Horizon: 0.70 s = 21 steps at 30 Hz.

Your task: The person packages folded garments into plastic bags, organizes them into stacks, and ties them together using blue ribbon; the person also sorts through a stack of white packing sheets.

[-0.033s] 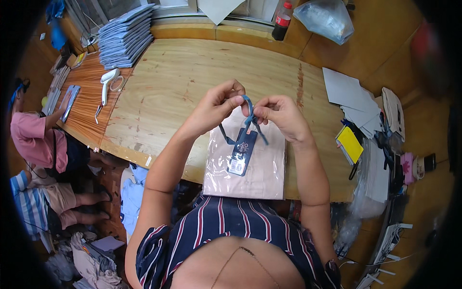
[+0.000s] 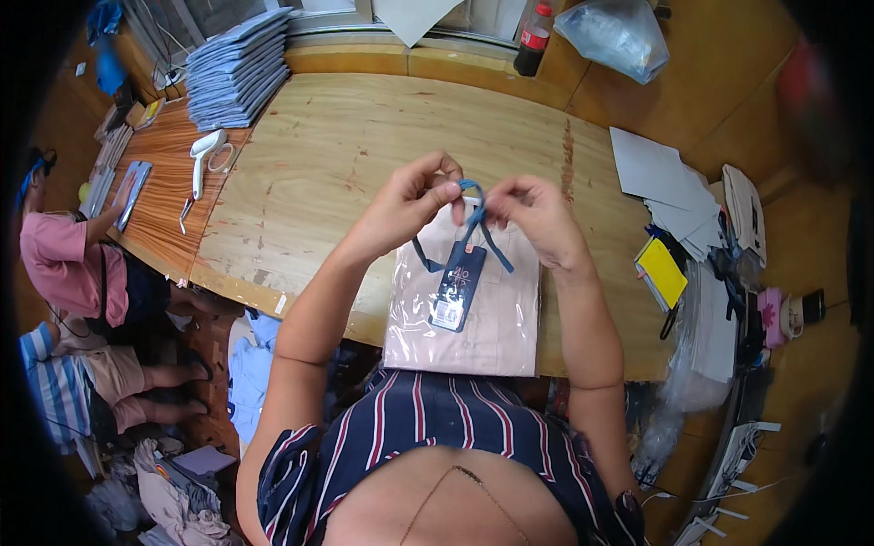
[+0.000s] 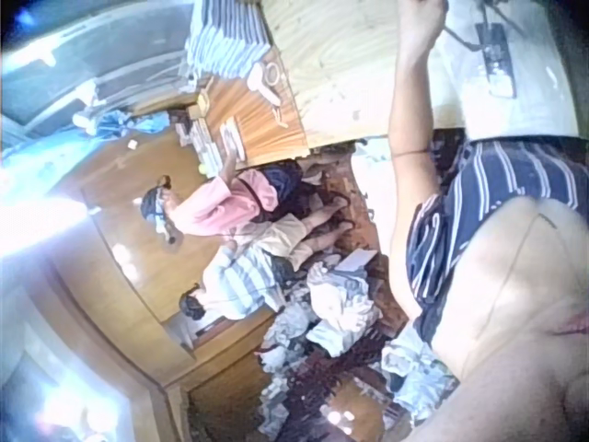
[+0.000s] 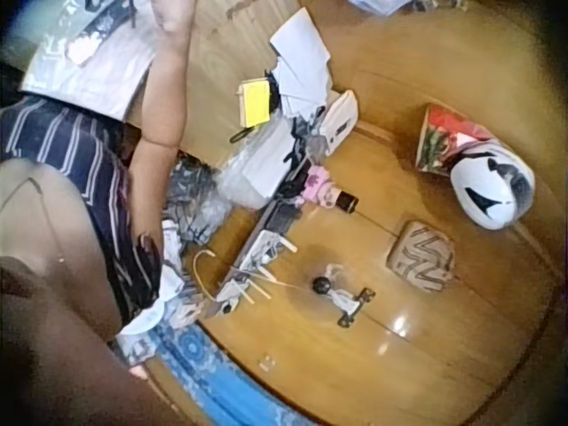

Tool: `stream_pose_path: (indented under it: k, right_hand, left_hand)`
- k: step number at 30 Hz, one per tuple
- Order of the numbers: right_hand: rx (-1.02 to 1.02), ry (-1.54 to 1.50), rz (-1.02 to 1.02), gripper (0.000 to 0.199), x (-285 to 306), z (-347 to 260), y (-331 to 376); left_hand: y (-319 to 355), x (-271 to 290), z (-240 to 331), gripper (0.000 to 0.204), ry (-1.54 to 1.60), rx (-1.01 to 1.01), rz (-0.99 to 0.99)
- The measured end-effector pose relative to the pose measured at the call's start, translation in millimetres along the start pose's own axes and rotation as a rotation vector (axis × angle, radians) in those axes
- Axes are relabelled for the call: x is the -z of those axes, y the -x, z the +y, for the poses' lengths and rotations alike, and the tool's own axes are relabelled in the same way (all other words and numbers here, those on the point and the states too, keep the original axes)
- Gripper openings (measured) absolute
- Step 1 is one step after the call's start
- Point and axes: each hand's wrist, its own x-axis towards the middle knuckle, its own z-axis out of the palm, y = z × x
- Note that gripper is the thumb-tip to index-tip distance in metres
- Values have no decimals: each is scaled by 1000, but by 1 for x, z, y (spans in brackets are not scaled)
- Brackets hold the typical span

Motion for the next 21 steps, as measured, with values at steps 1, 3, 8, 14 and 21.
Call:
stream_pose_path:
  k: [1,3,8,14,21]
  right_hand:
    - [78,6,101,7,1,0,2]
    - [215,-29,360,7,33,3,-1]
    - [146,168,496,9,78,11,8]
    - [473,447,237,22,4,-21,7]
    - [-178,34,-165,15,44,-46,21]
  left_hand:
    - [2,-1,0,8,11,7,-13]
    - [16,7,0,9,-36,52,-50]
    - [23,9,3,10,-87,171,-149]
    - [-1,-22,31,12,-527,25,-212]
    - [3,18,44,15,-268,114,-193]
